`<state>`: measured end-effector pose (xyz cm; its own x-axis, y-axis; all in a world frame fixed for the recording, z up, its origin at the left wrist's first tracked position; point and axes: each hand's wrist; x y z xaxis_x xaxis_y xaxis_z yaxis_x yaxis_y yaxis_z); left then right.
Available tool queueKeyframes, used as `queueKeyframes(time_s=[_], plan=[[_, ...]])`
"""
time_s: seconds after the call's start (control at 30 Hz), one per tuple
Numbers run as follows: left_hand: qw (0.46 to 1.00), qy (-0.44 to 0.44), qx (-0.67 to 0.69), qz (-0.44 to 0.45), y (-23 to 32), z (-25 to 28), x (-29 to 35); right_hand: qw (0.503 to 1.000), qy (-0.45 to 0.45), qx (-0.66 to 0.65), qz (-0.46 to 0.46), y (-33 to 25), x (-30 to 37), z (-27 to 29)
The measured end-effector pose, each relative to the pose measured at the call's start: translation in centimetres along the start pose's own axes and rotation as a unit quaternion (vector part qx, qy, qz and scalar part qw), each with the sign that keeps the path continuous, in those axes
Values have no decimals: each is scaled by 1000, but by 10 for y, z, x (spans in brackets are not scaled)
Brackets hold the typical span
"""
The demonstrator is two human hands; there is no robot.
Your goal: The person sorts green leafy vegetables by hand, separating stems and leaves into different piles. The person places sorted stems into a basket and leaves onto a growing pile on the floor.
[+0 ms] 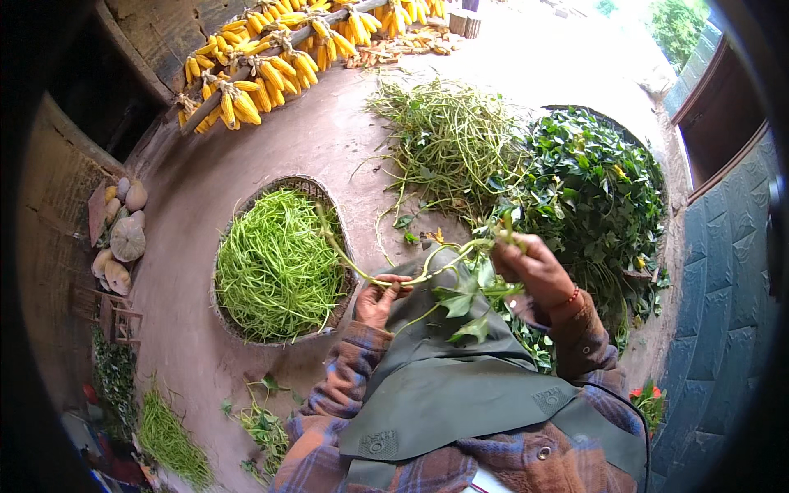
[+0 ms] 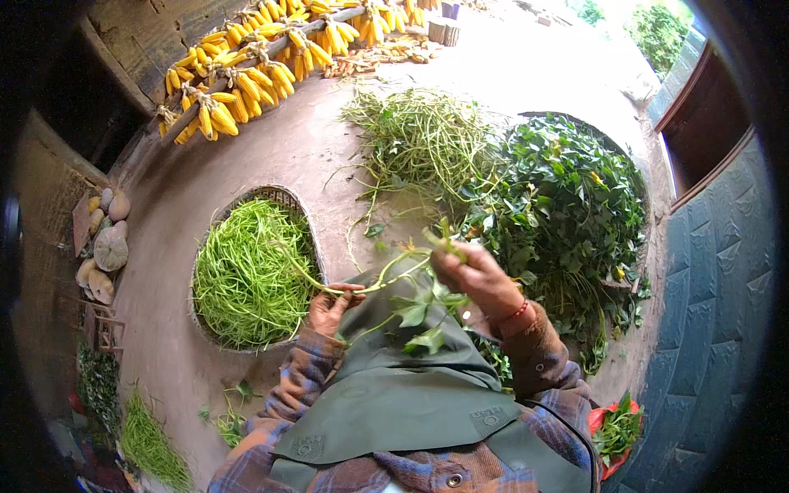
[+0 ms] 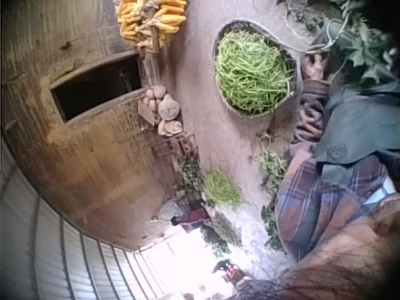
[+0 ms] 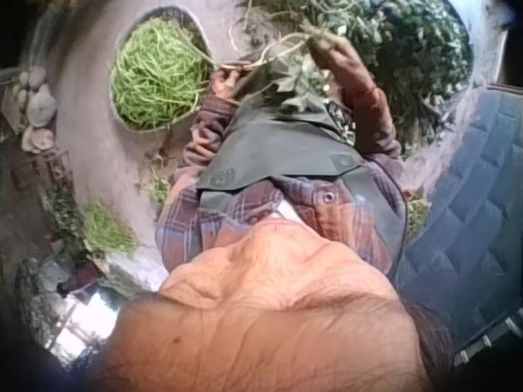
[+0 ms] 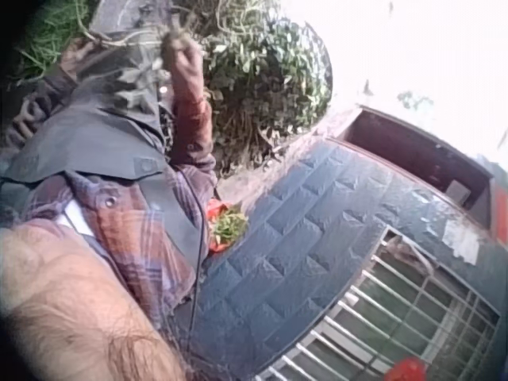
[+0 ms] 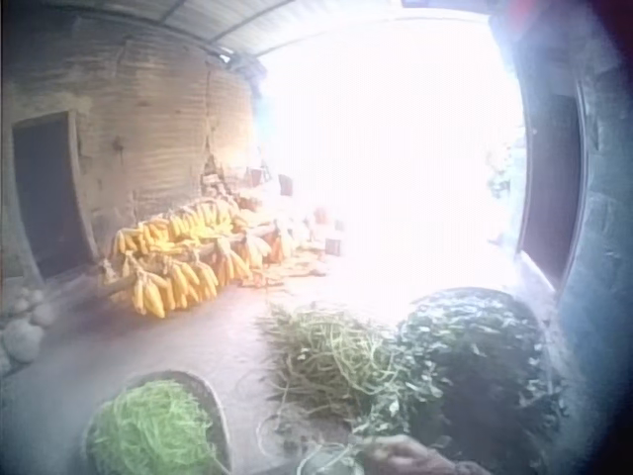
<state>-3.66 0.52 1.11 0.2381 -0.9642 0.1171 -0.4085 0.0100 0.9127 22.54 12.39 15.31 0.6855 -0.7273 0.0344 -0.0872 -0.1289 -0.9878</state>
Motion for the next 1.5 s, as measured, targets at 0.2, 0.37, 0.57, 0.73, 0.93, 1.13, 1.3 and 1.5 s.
queueKeyframes(time_s=[0.2,0.37,0.57,0.73,0.93,1.13,1.3,1.5], plan=[[971,73,221,57,-6,2,-3,958,93,261,69,97,2,-11],[952,135,255,103,-27,26,7,868,124,474,76,141,18,-26],[936,190,253,155,-53,53,22,973,165,149,-64,172,-18,-7],[970,35,-67,233,-4,34,32,921,121,370,2,190,-20,-40],[958,15,-286,-20,56,-22,2,894,82,438,53,175,-5,-50],[841,-230,-488,50,14,-37,-61,830,35,552,73,151,7,-61],[923,-246,-244,165,-3,-39,-67,815,57,568,98,140,10,-57],[974,40,111,192,-30,-13,-80,861,-39,480,165,136,18,-84]])
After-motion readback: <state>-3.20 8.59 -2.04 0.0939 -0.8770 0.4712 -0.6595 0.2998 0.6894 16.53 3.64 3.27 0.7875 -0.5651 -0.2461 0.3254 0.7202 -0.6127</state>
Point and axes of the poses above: each hand's wrist, its own x-axis away from the middle knuckle, its own z-axis out of the back of the hand, y = z × x, and after that the axes turned 5 degrees about x, right-handed
